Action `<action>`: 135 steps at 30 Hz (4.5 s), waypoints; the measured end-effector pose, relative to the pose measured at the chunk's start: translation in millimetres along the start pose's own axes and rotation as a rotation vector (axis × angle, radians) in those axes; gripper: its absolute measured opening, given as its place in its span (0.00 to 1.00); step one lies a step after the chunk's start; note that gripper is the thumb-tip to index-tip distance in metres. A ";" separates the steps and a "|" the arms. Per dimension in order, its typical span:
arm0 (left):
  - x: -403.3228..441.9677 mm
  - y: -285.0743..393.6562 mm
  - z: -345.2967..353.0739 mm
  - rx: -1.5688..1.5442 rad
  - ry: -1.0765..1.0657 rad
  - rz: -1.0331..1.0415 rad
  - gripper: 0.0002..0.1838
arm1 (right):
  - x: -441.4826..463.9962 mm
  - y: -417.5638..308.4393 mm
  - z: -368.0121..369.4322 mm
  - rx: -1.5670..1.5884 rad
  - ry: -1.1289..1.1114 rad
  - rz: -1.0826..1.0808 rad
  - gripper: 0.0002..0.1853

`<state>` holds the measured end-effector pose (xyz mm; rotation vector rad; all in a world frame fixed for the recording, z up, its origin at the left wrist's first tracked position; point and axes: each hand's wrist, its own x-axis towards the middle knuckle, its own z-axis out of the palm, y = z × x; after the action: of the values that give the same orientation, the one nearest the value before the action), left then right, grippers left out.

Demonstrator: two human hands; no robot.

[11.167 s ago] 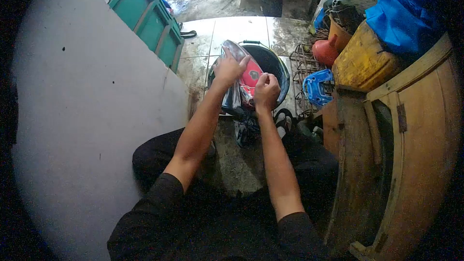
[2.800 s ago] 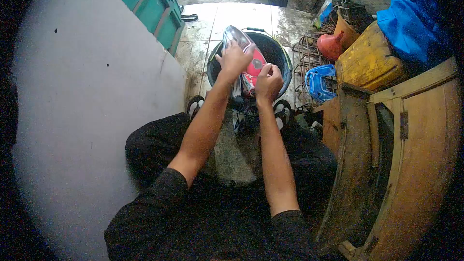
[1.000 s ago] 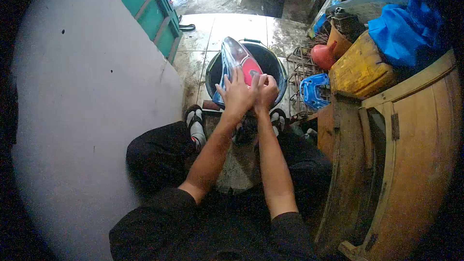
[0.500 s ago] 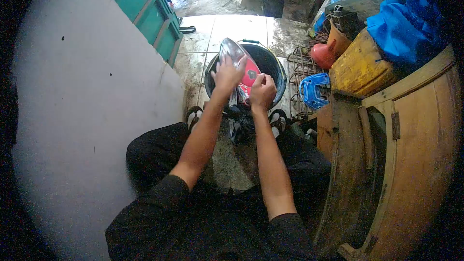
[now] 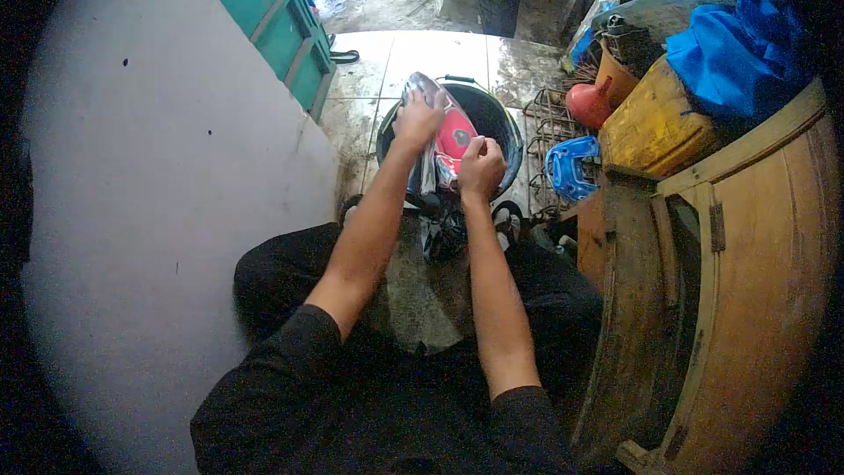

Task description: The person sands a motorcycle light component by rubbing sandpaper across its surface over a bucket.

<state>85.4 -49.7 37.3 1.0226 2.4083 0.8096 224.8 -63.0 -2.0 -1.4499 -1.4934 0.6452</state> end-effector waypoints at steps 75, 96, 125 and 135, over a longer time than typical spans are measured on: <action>-108.2 -26.5 4.5 0.022 0.114 0.177 0.28 | -2.7 -1.6 -2.5 -0.022 0.005 -0.036 0.18; -50.2 -101.5 45.4 -0.334 0.053 0.235 0.43 | -1.3 2.9 0.7 -0.021 -0.001 -0.030 0.17; -134.7 -65.9 16.3 -0.210 -0.056 0.276 0.28 | -2.9 2.6 -1.5 0.002 0.008 -0.055 0.17; -147.4 -55.4 16.0 -0.131 -0.059 0.357 0.30 | 0.3 -1.5 -1.5 0.050 0.023 -0.067 0.17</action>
<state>162.0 -185.4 9.1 1.4229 2.1199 1.0241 225.5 -63.3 0.0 -1.3596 -1.4913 0.6191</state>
